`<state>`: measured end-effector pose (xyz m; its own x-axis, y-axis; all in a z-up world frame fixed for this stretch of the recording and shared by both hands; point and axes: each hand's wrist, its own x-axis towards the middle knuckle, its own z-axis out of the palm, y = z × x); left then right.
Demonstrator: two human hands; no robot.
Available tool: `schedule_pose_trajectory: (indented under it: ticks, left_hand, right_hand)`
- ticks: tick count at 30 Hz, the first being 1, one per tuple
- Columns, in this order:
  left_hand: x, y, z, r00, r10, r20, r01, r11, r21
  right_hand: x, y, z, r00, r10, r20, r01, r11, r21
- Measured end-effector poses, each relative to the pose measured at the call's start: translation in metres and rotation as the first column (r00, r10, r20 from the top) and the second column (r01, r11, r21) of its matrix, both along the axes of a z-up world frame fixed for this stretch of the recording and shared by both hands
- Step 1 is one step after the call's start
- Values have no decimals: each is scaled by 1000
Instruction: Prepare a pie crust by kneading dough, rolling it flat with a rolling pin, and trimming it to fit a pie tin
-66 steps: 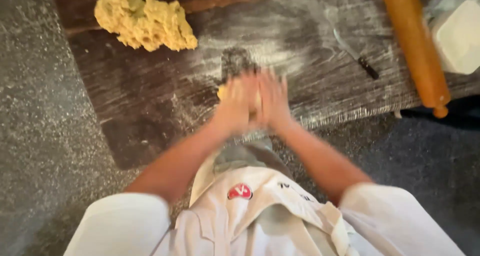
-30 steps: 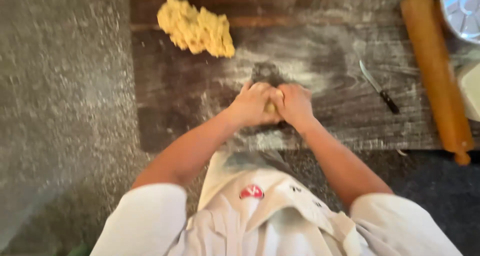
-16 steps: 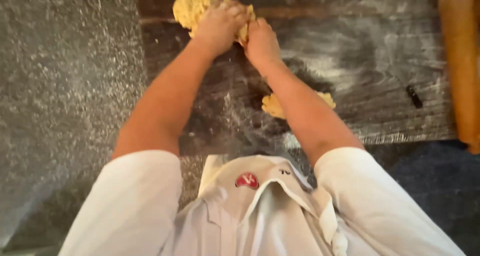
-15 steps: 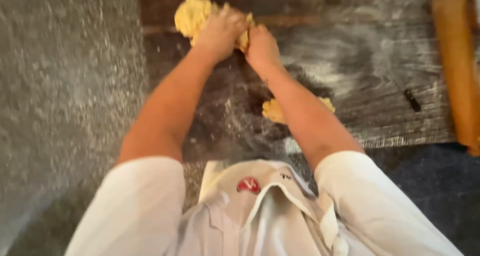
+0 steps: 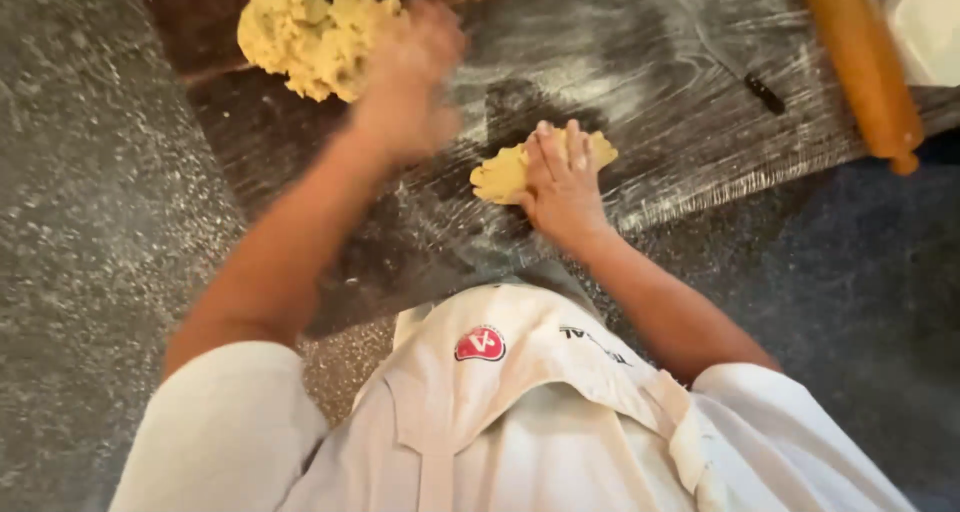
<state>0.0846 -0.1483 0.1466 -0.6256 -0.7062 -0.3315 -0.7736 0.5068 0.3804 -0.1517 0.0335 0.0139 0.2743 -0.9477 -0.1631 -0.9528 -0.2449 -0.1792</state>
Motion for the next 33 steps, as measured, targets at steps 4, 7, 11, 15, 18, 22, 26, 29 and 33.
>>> schedule_pose_trajectory:
  ticks: [4, 7, 11, 15, 18, 22, 26, 29, 33]
  left_hand:
    - [-74, 76, -97, 987, -145, -66, 138, 986, -97]
    - [-111, 126, -169, 940, -301, -160, 272, 946, -178]
    - [-125, 118, -198, 880, -169, -443, -49, 897, -439]
    - [-127, 132, -197, 684, 105, -722, -370, 903, -220]
    - [-132, 158, -164, 837, 42, -546, -199, 952, -233]
    - [-80, 141, -134, 842, 151, -517, -126, 989, 83]
    - [-12, 168, -164, 569, 303, -764, -280, 945, 166]
    - [-10, 159, -151, 566, 417, -711, -393, 895, 212]
    - [-57, 77, -172, 597, 210, -774, -367, 930, -31]
  right_hand:
    - [-53, 8, -3, 765, -88, 638, 173, 982, -71]
    - [-95, 45, -4, 356, -448, 820, 593, 786, 172]
    - [-135, 53, -62, -452, -751, 481, 382, 324, 866]
    - [-131, -9, -64, -550, -828, 111, -152, 230, 961]
    - [-93, -109, 0, -570, -793, 216, -133, 348, 928]
    - [-30, -97, 37, 237, -698, 676, 196, 716, 670]
    - [-4, -62, 12, 979, 200, 43, -187, 960, -207]
    - [-16, -77, -46, 953, 290, 83, -228, 872, -434]
    - [-25, -117, -45, 915, 331, 229, -288, 936, -203]
